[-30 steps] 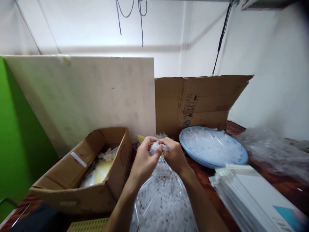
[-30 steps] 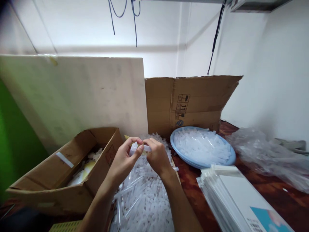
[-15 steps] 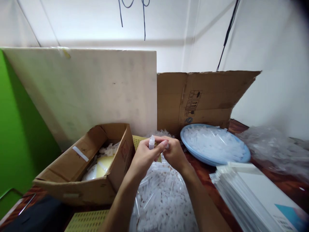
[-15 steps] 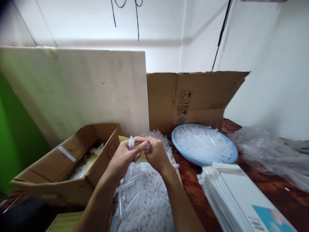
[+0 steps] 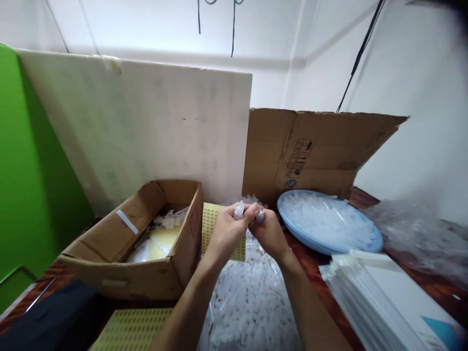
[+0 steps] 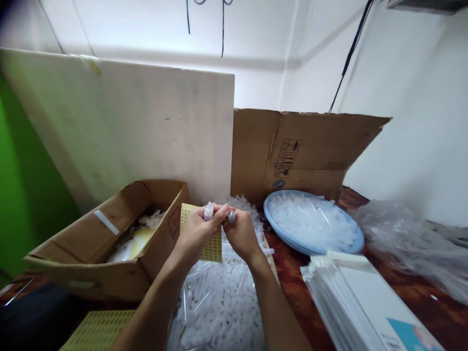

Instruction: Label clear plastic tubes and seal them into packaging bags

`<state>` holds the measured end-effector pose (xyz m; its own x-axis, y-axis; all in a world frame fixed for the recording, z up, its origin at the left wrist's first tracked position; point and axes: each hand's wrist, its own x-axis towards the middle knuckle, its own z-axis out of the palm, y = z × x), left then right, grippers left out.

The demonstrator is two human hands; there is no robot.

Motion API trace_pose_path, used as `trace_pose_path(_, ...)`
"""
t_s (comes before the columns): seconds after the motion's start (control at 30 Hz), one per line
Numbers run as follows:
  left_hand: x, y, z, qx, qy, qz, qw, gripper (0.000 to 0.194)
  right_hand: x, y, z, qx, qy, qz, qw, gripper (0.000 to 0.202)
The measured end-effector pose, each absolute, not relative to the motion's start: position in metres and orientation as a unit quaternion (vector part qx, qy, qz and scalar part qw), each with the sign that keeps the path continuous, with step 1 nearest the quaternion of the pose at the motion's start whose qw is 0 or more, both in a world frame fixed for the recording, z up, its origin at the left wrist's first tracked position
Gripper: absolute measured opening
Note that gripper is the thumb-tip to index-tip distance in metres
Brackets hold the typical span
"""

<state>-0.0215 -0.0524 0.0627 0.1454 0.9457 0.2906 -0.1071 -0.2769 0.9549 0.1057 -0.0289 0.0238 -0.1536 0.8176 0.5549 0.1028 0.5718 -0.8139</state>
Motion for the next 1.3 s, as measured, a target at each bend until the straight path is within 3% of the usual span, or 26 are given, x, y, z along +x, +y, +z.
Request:
trace_pose_path(0.13, -0.03, -0.052, 0.066, 0.596, 0.344, 0.53, 0.495, 0.05, 0.107, -0.033, 0.031, -0.346, -0.664, 0.381, 0.543, 0.016)
trace_pose_path(0.33, -0.038, -0.041, 0.067, 0.51, 0.309, 0.599, 0.534, 0.051, 0.118, -0.015, 0.015, -0.346, -0.559, 0.521, 0.545, 0.043)
trace_pose_path(0.47, -0.04, -0.029, 0.06, 0.387, 0.257, 0.578, 0.671, 0.045, 0.128, -0.001, -0.003, -0.487, -0.477, 0.46, 0.57, 0.053)
trace_pose_path(0.6, -0.042, -0.023, 0.057, 0.303, 0.227, 0.548, 0.746, 0.026, 0.139, 0.0, 0.002, -0.443, -0.509, 0.439, 0.592, 0.044)
trace_pose_path(0.77, -0.038, -0.019, 0.058, 0.215, 0.273, 0.593, 0.727, 0.02, 0.145, -0.007, 0.02, -0.412, -0.557, 0.364, 0.622, 0.033)
trace_pose_path(0.87, -0.036, -0.018, 0.056, 0.224, 0.286, 0.6, 0.713, 0.017, 0.145, -0.01, 0.027, -0.389, -0.534, 0.383, 0.646, 0.038)
trace_pose_path(1.0, -0.034, -0.017, 0.049, 0.304, 0.285, 0.596, 0.686, 0.016, 0.142, -0.014, 0.032, -0.357, -0.5, 0.416, 0.67, 0.026)
trace_pose_path(1.2, -0.016, -0.022, 0.042, 0.324, 0.265, 0.707, 0.571, 0.022, 0.136, -0.01, 0.029, -0.355, -0.444, 0.436, 0.698, 0.036)
trace_pose_path(1.3, -0.004, -0.033, 0.039, 0.408, 0.328, 0.703, 0.481, 0.026, 0.132, -0.01, 0.029, -0.335, -0.423, 0.456, 0.708, 0.039)
